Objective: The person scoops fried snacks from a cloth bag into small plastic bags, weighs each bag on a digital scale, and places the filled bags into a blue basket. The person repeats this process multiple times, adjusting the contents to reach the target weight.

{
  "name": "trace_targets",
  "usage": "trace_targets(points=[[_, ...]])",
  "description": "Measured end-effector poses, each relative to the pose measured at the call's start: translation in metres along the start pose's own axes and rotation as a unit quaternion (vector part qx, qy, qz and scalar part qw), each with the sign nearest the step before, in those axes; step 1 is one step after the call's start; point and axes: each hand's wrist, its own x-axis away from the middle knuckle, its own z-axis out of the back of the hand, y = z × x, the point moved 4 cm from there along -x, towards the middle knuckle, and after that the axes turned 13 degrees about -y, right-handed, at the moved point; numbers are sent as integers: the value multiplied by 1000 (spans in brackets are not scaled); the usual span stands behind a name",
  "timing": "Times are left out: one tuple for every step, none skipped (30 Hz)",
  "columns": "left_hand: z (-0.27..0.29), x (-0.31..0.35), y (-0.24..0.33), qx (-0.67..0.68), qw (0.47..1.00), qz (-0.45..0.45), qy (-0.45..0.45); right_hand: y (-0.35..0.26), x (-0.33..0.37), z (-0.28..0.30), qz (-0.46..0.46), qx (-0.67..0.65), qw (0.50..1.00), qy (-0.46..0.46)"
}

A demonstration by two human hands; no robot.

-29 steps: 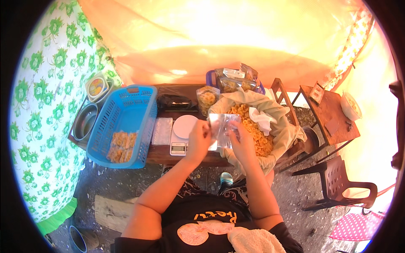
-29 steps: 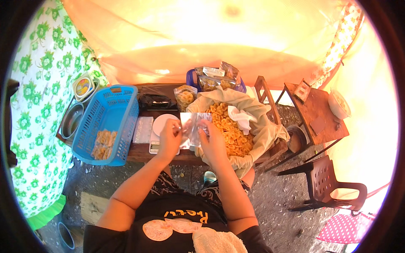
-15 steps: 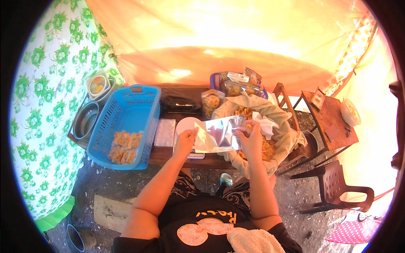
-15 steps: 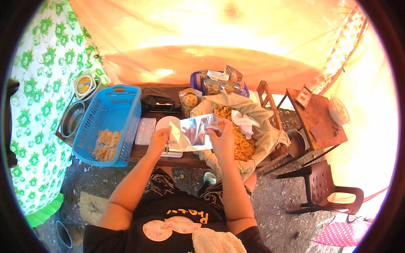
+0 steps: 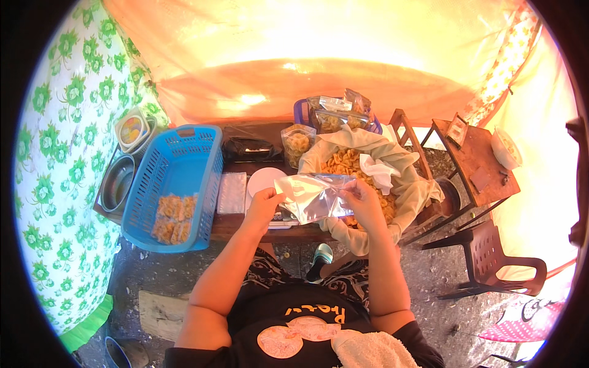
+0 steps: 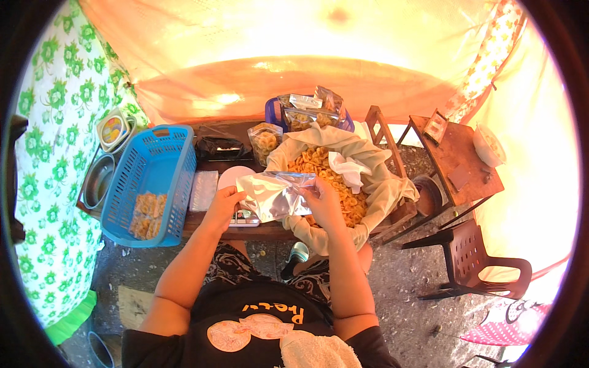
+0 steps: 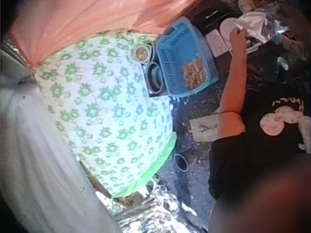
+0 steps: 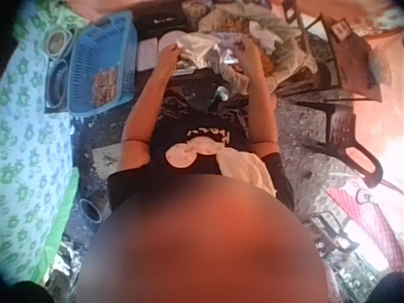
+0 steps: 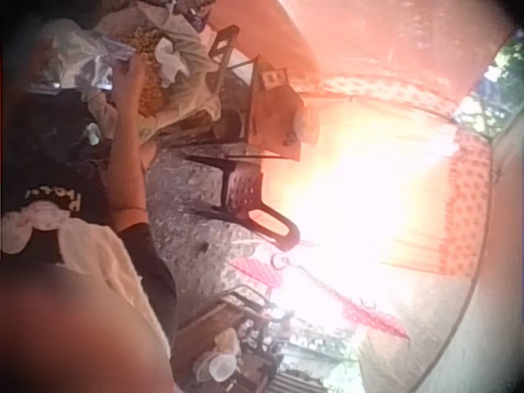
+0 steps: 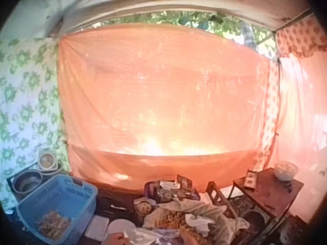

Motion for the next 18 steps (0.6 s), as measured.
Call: trace_targets(points=[[-1,2,2,0,1000,11,0,-1,0,0,-8,0,1000,-3],[-1,4,5,-1,1000,22,-1,-3,-1,1,-11,-3,1000,-6],[-1,5,6,-2,999,33,-3,-4,-1,2,-13,-7,1000,-12],[-1,4,8,-37,999,38,-4,-6,-1,4,-14,-23,1000,-11],[1,4,10,-71,997,44,-6,-7,0,6,-14,-40,999,-13],[4,4,8,-99,993,66,-4,-8,0,8,-22,-70,997,-15],[6,4,9,-122,991,48,-1,-10,0,9,-18,-73,997,-23],[10,5,7,-140,989,48,7,-10,0,11,-21,-89,995,-31],[13,4,6,-149,988,38,5,-10,-1,11,-24,-105,993,-38],[17,3,6,-158,986,54,9,-10,-2,11,-25,-103,993,-46],[21,2,7,-156,986,60,4,-9,-4,9,-27,-100,993,-54],[23,3,7,-163,983,84,10,-8,-6,6,-29,-96,993,-63],[21,5,16,-250,967,15,39,-6,-9,3,-32,-100,993,-55],[16,9,25,-341,936,-39,77,-4,-13,-2,-35,-105,993,-46],[10,12,34,-422,897,-50,117,-1,-15,-7,-49,-112,992,-33],[-7,18,46,-521,836,-136,107,-1,-19,-15,-35,-104,993,-42],[-24,29,54,-607,768,-179,100,0,-21,-25,-33,-98,994,-48],[-43,37,61,-685,689,-219,91,1,-24,-36,-47,-94,993,-50]])
